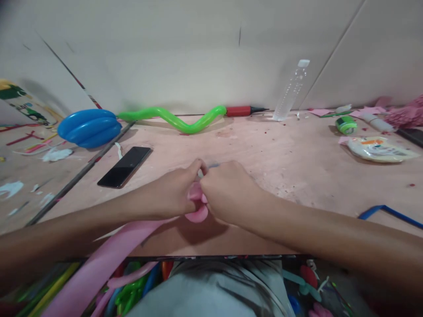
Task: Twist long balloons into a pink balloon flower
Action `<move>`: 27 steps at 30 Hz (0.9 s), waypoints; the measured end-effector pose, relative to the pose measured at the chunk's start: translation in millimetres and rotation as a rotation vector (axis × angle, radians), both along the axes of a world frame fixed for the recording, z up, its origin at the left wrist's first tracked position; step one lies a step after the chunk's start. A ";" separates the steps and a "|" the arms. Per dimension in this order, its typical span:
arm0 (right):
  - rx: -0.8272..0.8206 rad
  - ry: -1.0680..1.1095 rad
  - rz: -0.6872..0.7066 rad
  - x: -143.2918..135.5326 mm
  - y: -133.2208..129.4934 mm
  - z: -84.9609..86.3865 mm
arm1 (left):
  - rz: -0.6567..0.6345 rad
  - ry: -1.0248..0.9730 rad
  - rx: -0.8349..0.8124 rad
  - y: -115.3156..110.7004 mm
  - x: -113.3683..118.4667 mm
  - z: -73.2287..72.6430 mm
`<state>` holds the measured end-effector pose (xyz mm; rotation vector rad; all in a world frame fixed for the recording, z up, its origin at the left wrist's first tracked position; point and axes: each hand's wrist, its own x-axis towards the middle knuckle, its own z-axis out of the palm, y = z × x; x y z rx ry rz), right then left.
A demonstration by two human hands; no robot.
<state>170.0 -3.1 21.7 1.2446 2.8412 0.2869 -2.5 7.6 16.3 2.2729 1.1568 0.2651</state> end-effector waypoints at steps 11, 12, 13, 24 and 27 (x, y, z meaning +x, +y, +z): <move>-1.507 0.478 0.247 47.3 64.4 -8.0 | -0.242 0.055 0.637 -16.8 28.5 23.5; -1.549 0.503 0.247 50.8 65.5 -11.3 | -0.261 0.005 0.586 -16.4 28.7 23.6; -1.572 0.516 0.242 53.5 65.6 -13.7 | -0.280 -0.023 0.544 -14.8 28.3 23.6; -0.114 0.718 0.224 55.6 29.2 -10.2 | -0.024 -0.293 -0.283 29.6 -6.0 10.9; 0.016 0.588 0.468 53.0 19.2 -14.0 | 0.008 -0.508 -0.598 28.6 -11.6 2.8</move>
